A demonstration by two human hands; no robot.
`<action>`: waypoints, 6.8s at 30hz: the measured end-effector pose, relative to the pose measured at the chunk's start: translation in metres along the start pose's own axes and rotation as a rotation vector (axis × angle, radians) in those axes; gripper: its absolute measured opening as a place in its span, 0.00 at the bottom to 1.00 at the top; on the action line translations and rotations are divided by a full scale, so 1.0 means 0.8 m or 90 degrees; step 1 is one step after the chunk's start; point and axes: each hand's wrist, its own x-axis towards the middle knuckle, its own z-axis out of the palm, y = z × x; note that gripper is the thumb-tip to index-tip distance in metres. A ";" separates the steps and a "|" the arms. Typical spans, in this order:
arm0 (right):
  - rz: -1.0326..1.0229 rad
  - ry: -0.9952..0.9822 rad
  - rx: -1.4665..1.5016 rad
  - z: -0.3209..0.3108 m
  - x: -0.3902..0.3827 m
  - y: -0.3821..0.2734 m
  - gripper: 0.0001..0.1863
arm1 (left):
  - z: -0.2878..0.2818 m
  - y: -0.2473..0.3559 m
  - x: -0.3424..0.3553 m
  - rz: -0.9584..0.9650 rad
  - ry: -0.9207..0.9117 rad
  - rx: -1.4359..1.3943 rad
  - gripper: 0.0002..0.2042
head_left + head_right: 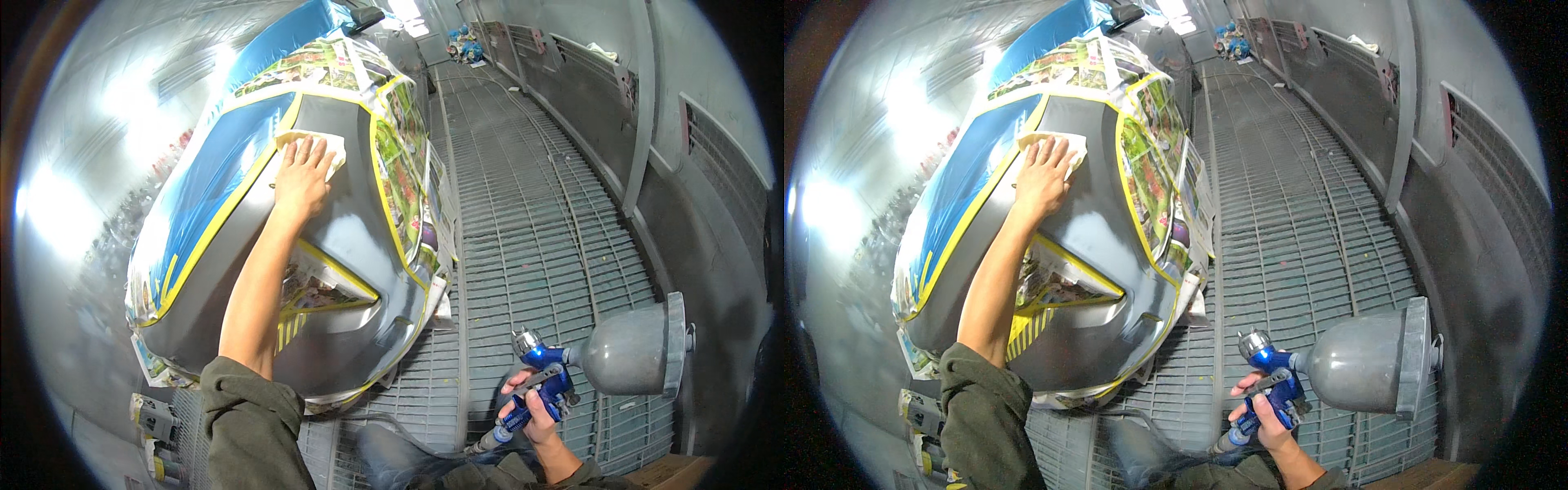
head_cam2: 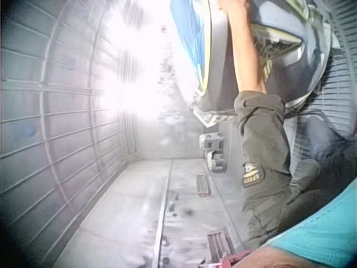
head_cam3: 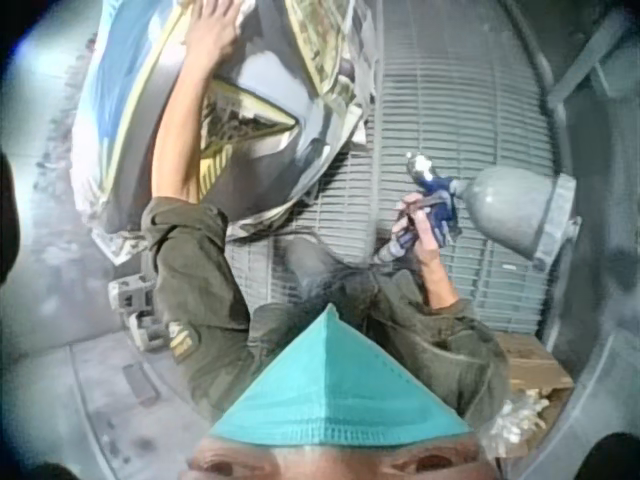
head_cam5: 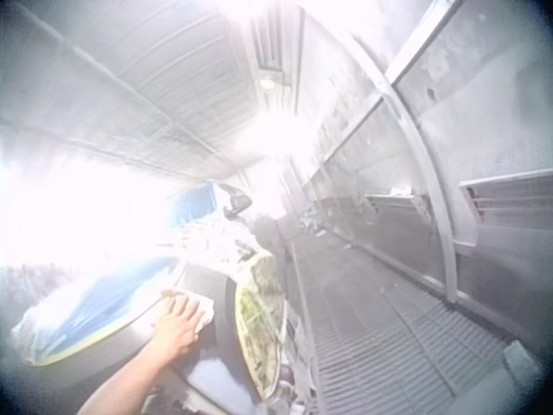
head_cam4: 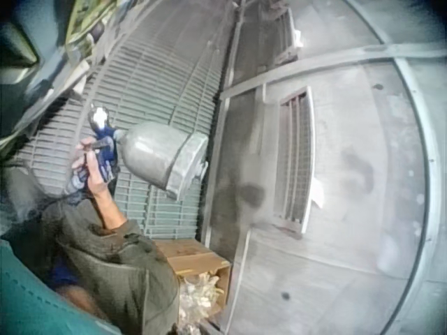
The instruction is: The person wipes the surface of a car with a cloth, then uses a spray gun to apply paint to the car's body. The car is masked with newspaper and tape to protect adjacent areas.
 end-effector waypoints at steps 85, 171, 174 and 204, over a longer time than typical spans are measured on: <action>-0.279 0.030 0.030 0.033 -0.055 0.183 0.21 | 0.209 0.267 -0.594 0.341 0.104 -0.399 0.10; -0.221 -0.139 -0.220 -0.120 -0.028 0.073 0.22 | 0.168 0.468 -0.677 0.262 -0.506 -0.718 0.16; -0.158 0.043 -0.374 -0.125 -0.026 0.080 0.18 | 0.187 0.410 -0.707 0.150 -0.526 -0.730 0.12; 0.088 -0.027 -0.312 -0.089 -0.096 0.227 0.18 | 0.195 0.452 -0.638 -0.178 -0.648 -1.090 0.18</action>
